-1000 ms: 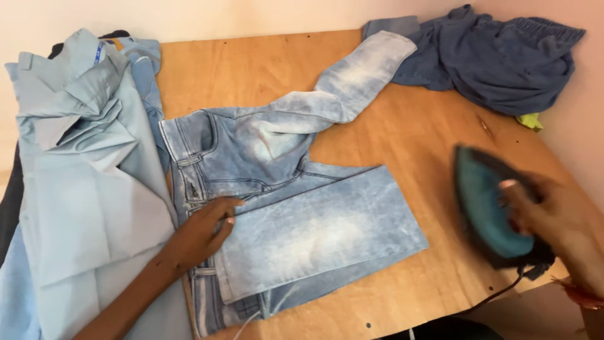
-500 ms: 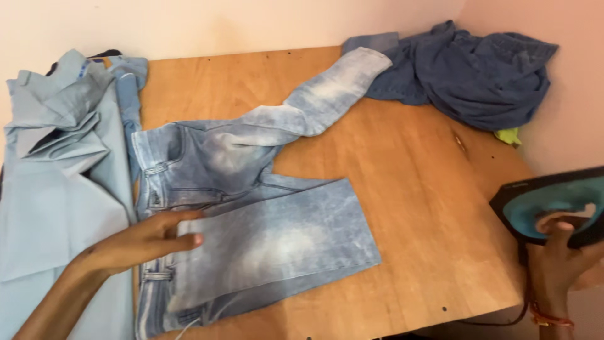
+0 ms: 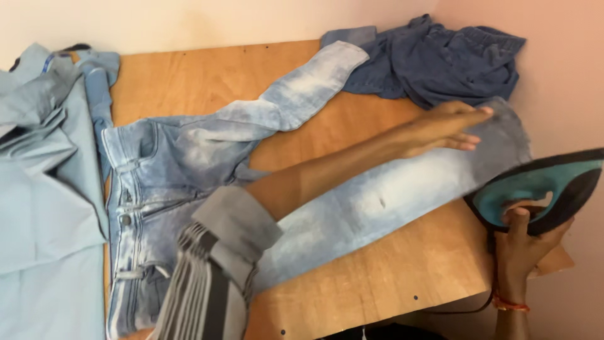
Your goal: The person irons a pair of light blue jeans on a wooden table. They smooth the fabric with one hand while moving a teal iron with the other, covering the front and back sections of the jeans.
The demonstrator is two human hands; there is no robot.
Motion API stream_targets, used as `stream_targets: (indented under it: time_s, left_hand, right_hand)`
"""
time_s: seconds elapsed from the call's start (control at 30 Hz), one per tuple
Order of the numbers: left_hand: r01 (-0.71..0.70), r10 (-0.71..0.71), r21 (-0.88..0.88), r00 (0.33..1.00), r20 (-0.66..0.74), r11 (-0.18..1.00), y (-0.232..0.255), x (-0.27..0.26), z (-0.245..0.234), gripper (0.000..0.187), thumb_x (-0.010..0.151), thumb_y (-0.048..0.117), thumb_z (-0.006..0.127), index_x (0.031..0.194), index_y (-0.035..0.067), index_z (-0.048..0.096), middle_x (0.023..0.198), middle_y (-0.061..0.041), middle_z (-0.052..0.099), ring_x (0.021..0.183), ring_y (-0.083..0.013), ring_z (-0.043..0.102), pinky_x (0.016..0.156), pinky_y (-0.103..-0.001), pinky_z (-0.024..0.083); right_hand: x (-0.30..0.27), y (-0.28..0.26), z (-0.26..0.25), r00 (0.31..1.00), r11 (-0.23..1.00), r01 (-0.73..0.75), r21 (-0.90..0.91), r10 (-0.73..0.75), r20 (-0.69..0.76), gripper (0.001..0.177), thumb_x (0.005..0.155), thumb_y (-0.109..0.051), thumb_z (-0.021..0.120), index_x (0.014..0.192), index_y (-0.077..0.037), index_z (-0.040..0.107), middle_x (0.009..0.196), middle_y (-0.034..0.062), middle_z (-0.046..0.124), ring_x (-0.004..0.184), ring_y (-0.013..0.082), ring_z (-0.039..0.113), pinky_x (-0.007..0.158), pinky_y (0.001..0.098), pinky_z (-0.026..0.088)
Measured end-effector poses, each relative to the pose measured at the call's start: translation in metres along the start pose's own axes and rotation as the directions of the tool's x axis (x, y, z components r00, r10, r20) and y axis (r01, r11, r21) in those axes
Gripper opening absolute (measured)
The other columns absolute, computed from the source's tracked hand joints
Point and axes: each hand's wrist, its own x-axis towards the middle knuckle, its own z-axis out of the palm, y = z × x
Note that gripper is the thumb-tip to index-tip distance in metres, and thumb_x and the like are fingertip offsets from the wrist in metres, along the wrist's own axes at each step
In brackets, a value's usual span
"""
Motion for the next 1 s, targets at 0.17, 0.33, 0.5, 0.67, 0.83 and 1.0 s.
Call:
stream_targets:
  time_s: [0.17,0.33,0.5,0.67,0.83,1.0]
  left_hand:
    - [-0.080,0.045,0.164,0.977,0.207,0.983,-0.012,-0.084,0.003,0.056,0.105,0.045,0.063,0.136,-0.002,0.059,0.107,-0.020,0.065,0.090,-0.0226,0.060,0.072,-0.031,0.057]
    - [0.235,-0.001,0.780,0.958,-0.288,0.580,0.047,-0.288,-0.083,0.044,0.100,0.036,0.059,0.135,0.009,0.057,0.127,-0.012,0.068,0.114,-0.0255,0.069,0.095,-0.038,0.057]
    - [0.548,0.511,0.835,0.708,-0.487,0.036,0.090,-0.456,-0.293,0.042,0.093,0.016,0.063,0.132,0.002,0.063,0.136,-0.025,0.062,0.129,-0.0414,0.055,0.110,-0.048,0.043]
    - [0.705,0.167,0.708,0.703,-0.691,-0.039,0.099,-0.505,-0.379,0.064,0.088,0.040,0.077,0.131,-0.003,0.060,0.124,-0.028,0.066,0.115,-0.0420,0.063,0.098,-0.047,0.051]
    - [0.573,0.255,0.815,0.778,-0.575,0.088,0.166,-0.481,-0.325,0.046,0.087,0.041,0.074,0.115,0.004,0.074,0.112,-0.020,0.074,0.104,-0.0350,0.071,0.093,-0.043,0.055]
    - [0.330,0.416,0.939,0.843,-0.340,0.099,0.269,-0.497,-0.176,0.034,0.091,0.036,0.073,0.102,0.004,0.075,0.093,-0.011,0.075,0.089,-0.0245,0.070,0.084,-0.039,0.053]
  right_hand:
    - [-0.014,0.000,-0.026,0.981,0.988,0.089,-0.122,-0.066,0.182,0.034,0.114,-0.019,0.060,0.137,0.002,0.047,0.115,0.0087,0.057,0.106,0.0139,0.057,0.105,0.0292,0.046]
    - [-0.014,-0.045,0.011,0.882,0.974,-0.024,-0.225,0.127,0.455,0.039,0.104,-0.025,0.065,0.136,-0.007,0.053,0.116,0.0077,0.061,0.103,0.0168,0.063,0.095,0.0326,0.052]
    - [-0.003,-0.118,0.060,0.620,0.902,-0.028,-0.430,0.353,0.701,0.045,0.095,-0.031,0.069,0.135,-0.016,0.058,0.116,0.0066,0.065,0.100,0.0196,0.069,0.084,0.0359,0.059]
    - [0.037,-0.137,0.129,0.396,0.842,0.236,-0.485,0.372,0.839,0.043,0.091,-0.038,0.068,0.131,-0.023,0.063,0.116,0.0053,0.071,0.101,0.0224,0.073,0.081,0.0388,0.061]
    - [0.070,-0.104,0.228,0.176,0.711,0.560,-0.426,0.400,0.899,0.032,0.096,-0.046,0.058,0.122,-0.029,0.067,0.113,0.0032,0.078,0.106,0.0248,0.073,0.090,0.0408,0.058]
    - [0.103,-0.085,0.335,0.390,0.796,0.603,0.055,-0.355,0.849,0.095,0.069,-0.046,0.078,0.148,-0.005,0.044,0.149,0.0210,0.036,0.136,0.0452,0.037,0.106,0.0532,0.037]
